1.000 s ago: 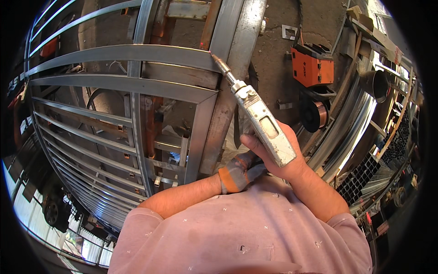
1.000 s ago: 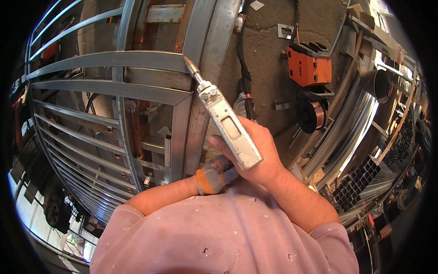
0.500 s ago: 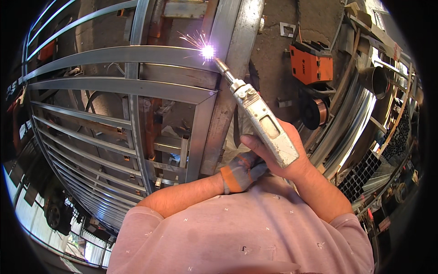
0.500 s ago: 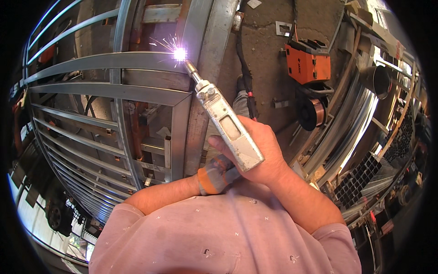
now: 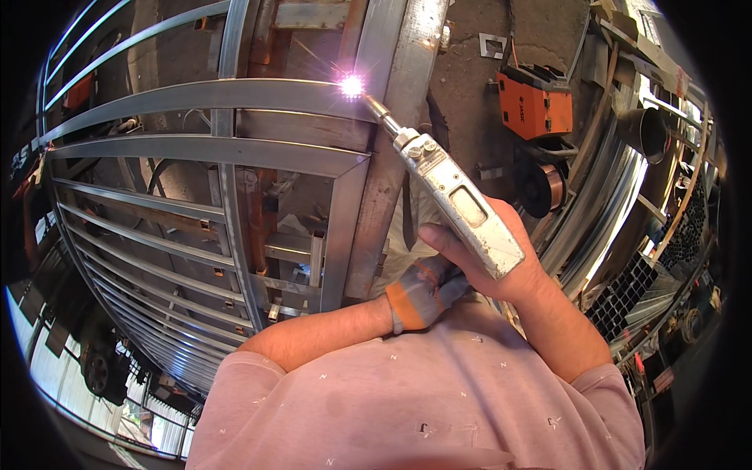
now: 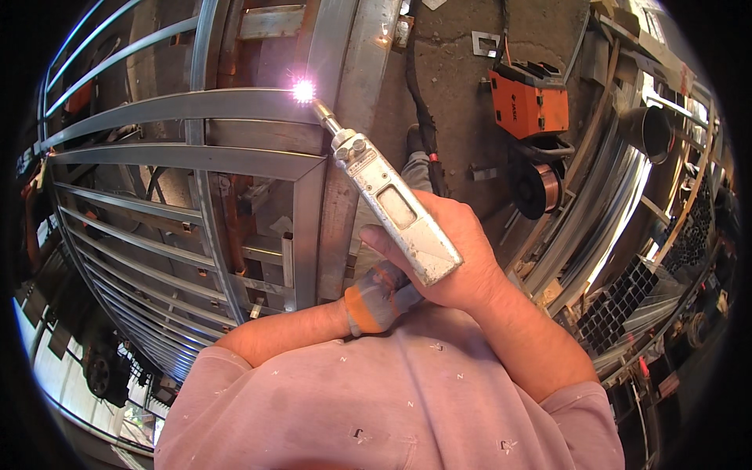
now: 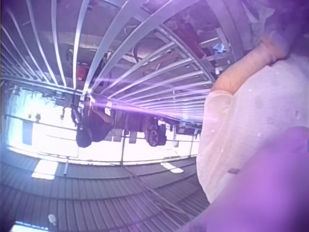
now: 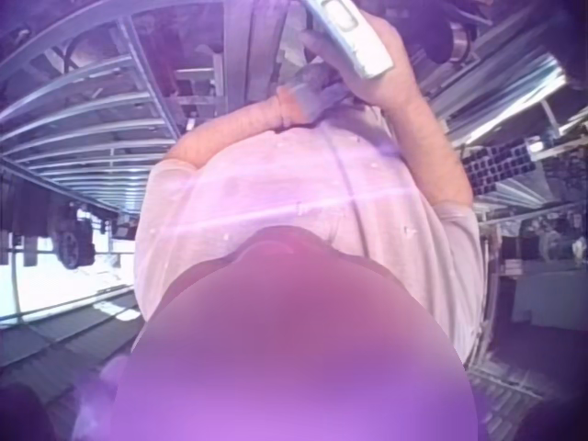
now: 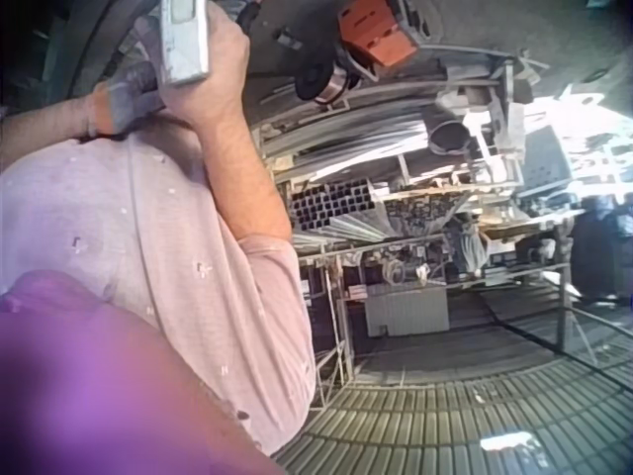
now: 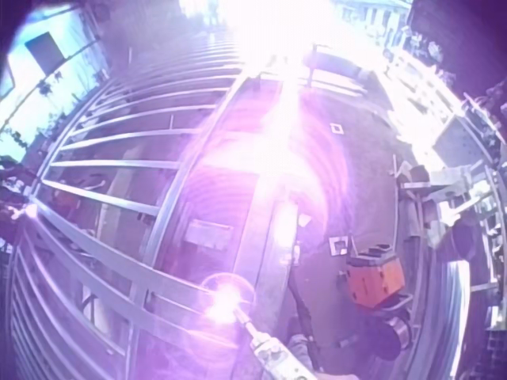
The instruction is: The person welds a large metal frame structure using a handheld welding torch. They move along the frame, applying welds at various joints and seams while wearing gloves. The work is performed in a workshop environment with metal parts and tools visible in the background.
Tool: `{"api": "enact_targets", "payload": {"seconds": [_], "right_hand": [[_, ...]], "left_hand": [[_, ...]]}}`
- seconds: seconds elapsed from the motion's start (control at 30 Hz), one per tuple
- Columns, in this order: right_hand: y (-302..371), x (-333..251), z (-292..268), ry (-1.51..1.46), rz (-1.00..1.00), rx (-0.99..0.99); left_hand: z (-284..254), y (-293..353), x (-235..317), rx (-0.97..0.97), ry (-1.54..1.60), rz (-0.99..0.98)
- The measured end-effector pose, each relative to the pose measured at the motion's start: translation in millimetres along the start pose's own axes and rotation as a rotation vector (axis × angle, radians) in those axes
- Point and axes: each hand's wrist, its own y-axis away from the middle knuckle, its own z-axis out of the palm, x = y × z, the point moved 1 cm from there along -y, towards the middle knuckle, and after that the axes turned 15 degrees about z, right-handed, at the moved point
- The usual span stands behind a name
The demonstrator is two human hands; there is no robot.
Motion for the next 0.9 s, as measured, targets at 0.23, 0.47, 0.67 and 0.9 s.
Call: {"api": "enact_targets", "payload": {"seconds": [0.23,0.47,0.67,0.9], "right_hand": [[1.7,-2.0,-0.6,-0.019,0.013,-0.015],[2.5,1.7,-0.6,0.027,-0.060,0.020],[3.8,5.8,-1.3,0.021,-0.033,0.028],[6.4,2.0,-2.3,0.044,0.002,0.011]], "left_hand": [[-0.3,-1.2,4.2,-0.015,0.009,0.055],[2.0,1.6,3.6,-0.044,-0.091,0.080],[2.7,2.6,-0.4,-0.110,-0.104,0.093],[3.8,2.2,-2.9,-0.156,-0.216,0.236]]}}
